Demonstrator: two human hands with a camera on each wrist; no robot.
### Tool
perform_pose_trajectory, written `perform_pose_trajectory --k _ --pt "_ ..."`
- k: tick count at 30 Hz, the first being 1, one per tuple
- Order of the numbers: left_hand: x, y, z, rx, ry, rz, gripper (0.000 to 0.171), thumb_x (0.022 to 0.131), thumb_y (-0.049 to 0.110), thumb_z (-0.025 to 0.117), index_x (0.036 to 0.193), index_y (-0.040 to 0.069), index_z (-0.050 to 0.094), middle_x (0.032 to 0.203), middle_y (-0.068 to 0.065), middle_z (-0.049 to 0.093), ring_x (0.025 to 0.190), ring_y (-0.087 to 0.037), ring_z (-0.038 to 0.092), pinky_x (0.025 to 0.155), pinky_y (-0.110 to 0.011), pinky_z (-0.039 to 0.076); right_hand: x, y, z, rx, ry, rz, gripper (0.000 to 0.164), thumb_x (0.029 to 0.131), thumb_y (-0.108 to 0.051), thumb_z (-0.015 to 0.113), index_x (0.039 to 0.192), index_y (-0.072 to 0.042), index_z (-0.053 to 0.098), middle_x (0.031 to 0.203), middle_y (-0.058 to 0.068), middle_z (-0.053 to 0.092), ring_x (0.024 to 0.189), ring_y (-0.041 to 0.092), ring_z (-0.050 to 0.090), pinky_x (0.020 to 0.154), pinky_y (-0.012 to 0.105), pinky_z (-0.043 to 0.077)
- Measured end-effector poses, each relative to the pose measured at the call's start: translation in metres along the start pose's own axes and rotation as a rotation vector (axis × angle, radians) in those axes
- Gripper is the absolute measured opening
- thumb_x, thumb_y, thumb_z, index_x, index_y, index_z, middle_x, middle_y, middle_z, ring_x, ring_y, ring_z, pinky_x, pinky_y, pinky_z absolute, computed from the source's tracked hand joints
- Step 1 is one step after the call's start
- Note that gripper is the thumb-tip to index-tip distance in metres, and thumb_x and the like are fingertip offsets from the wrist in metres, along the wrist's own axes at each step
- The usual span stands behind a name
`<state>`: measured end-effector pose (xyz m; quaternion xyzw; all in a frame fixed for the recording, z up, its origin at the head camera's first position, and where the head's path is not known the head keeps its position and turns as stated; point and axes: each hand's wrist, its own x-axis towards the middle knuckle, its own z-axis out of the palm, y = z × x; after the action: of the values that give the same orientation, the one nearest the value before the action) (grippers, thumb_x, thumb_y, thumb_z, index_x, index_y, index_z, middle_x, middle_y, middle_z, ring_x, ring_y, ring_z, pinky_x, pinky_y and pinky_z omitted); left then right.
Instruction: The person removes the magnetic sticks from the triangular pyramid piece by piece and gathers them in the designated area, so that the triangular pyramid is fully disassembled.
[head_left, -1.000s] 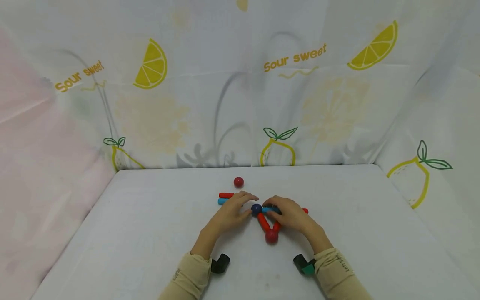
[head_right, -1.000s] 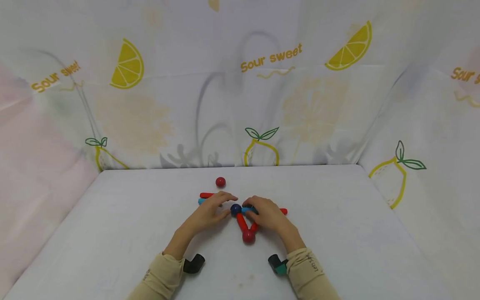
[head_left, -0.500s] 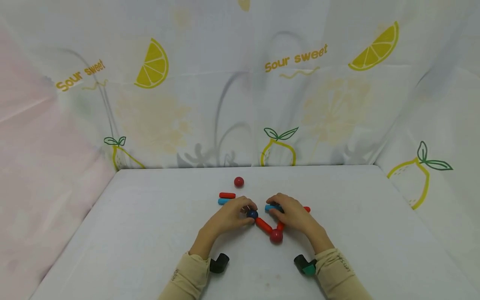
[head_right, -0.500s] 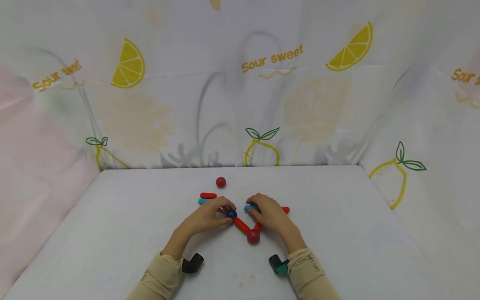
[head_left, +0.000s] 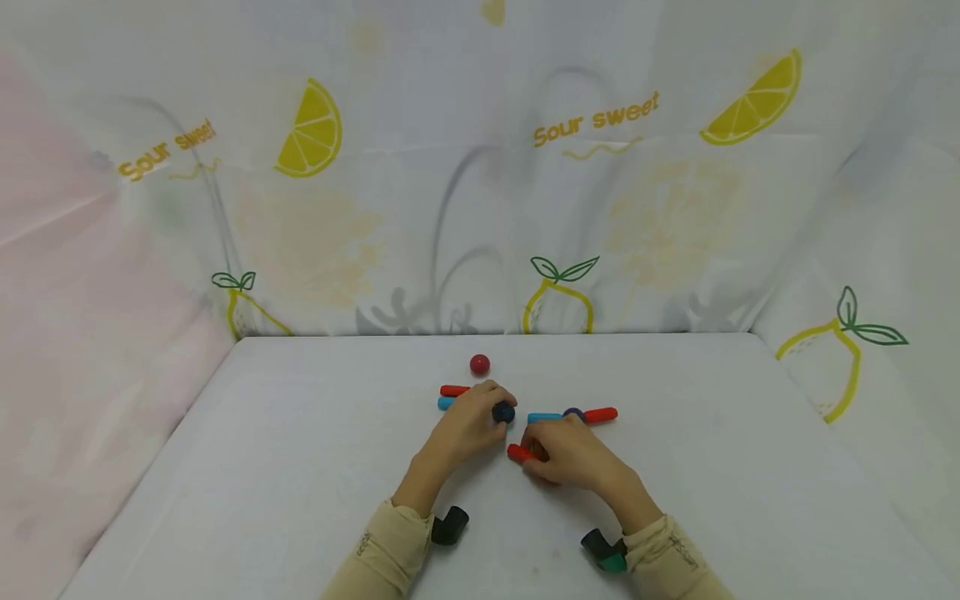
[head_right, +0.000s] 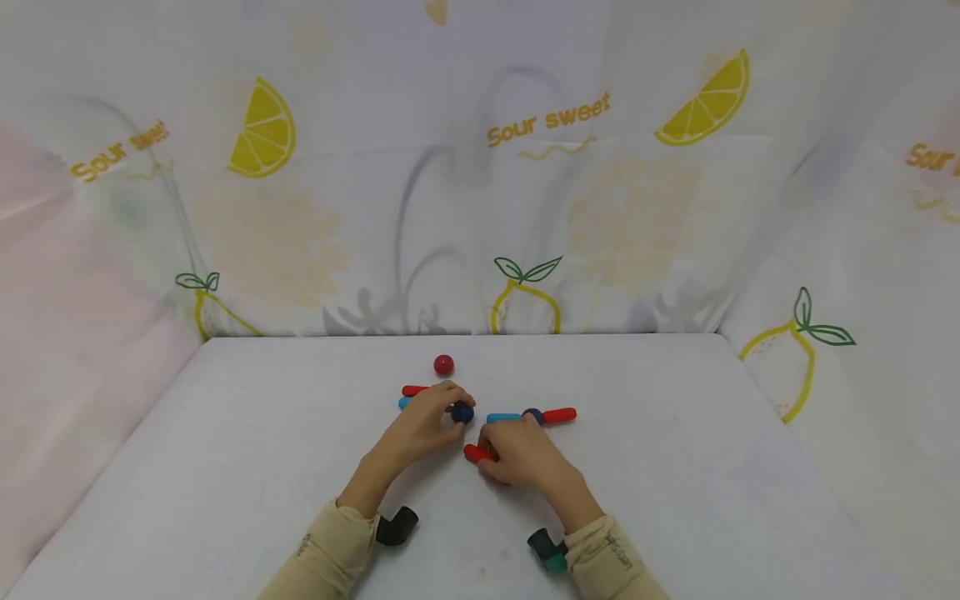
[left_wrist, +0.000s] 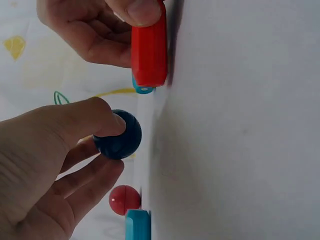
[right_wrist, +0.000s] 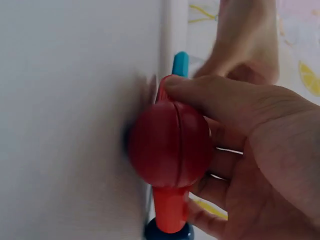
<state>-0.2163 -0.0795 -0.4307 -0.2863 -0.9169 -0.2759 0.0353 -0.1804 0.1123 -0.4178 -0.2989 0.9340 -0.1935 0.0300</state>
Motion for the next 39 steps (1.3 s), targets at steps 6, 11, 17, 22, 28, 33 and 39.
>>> perform_pose_trajectory --k 6,11,17,22,28,33,39 --pt "0.035 -0.001 -0.009 0.114 0.071 -0.019 0.03 0.082 0.009 0.071 0.111 0.01 0.065 0.112 -0.003 0.062 0.103 -0.019 0.061 0.089 -0.032 0.051 0.002 0.005 0.001 -0.005 0.023 -0.005 0.014 0.083 -0.026 0.07 0.089 -0.014 0.066 0.071 -0.012 0.053 0.064 0.0 0.048 0.072 0.031 0.036" --pt "0.063 -0.01 -0.013 0.191 0.026 -0.038 0.031 0.084 0.005 0.068 0.115 0.01 0.064 0.116 -0.004 0.061 0.109 -0.021 0.06 0.09 -0.033 0.05 0.0 0.007 0.002 0.01 0.009 0.013 0.017 0.085 -0.027 0.069 0.095 -0.013 0.066 0.073 -0.013 0.052 0.067 0.0 0.047 0.074 0.031 0.036" --pt "0.077 -0.02 -0.007 0.254 -0.057 -0.042 0.029 0.088 0.006 0.064 0.116 0.009 0.064 0.115 -0.006 0.06 0.108 -0.023 0.06 0.09 -0.034 0.051 -0.004 0.006 -0.002 0.06 -0.06 0.005 0.031 0.085 -0.026 0.069 0.11 -0.01 0.064 0.079 -0.01 0.055 0.073 0.003 0.048 0.078 0.034 0.036" --pt "0.075 -0.026 -0.003 0.309 -0.051 -0.044 0.028 0.088 0.005 0.065 0.116 0.009 0.065 0.114 -0.006 0.06 0.107 -0.023 0.061 0.087 -0.033 0.052 -0.005 0.004 -0.009 0.086 -0.165 -0.05 0.048 0.084 -0.024 0.07 0.127 -0.009 0.055 0.111 0.0 0.062 0.098 0.013 0.053 0.092 0.045 0.039" --pt "0.067 -0.019 -0.01 0.219 0.008 -0.035 0.033 0.09 0.01 0.062 0.123 0.008 0.059 0.12 -0.007 0.059 0.109 -0.022 0.06 0.09 -0.035 0.051 -0.005 0.009 -0.014 0.117 -0.207 -0.063 0.054 0.082 -0.023 0.072 0.131 -0.01 0.052 0.104 -0.004 0.061 0.088 0.009 0.053 0.087 0.036 0.04" --pt "0.036 -0.005 -0.016 -0.013 -0.075 0.051 0.031 0.094 0.015 0.057 0.124 0.007 0.058 0.118 -0.008 0.062 0.104 -0.02 0.06 0.09 -0.033 0.05 0.0 0.017 -0.011 0.144 -0.133 -0.045 0.049 0.081 -0.03 0.074 0.125 -0.014 0.057 0.089 -0.011 0.059 0.08 0.004 0.053 0.079 0.03 0.041" --pt "0.0 0.002 -0.005 -0.079 -0.261 0.024 0.041 0.093 0.019 0.06 0.132 0.011 0.051 0.122 -0.001 0.061 0.113 -0.015 0.056 0.098 -0.032 0.046 0.003 0.024 -0.005 0.177 -0.06 -0.043 0.043 0.082 -0.028 0.073 0.12 -0.014 0.059 0.095 -0.007 0.065 0.082 0.005 0.058 0.079 0.026 0.048"
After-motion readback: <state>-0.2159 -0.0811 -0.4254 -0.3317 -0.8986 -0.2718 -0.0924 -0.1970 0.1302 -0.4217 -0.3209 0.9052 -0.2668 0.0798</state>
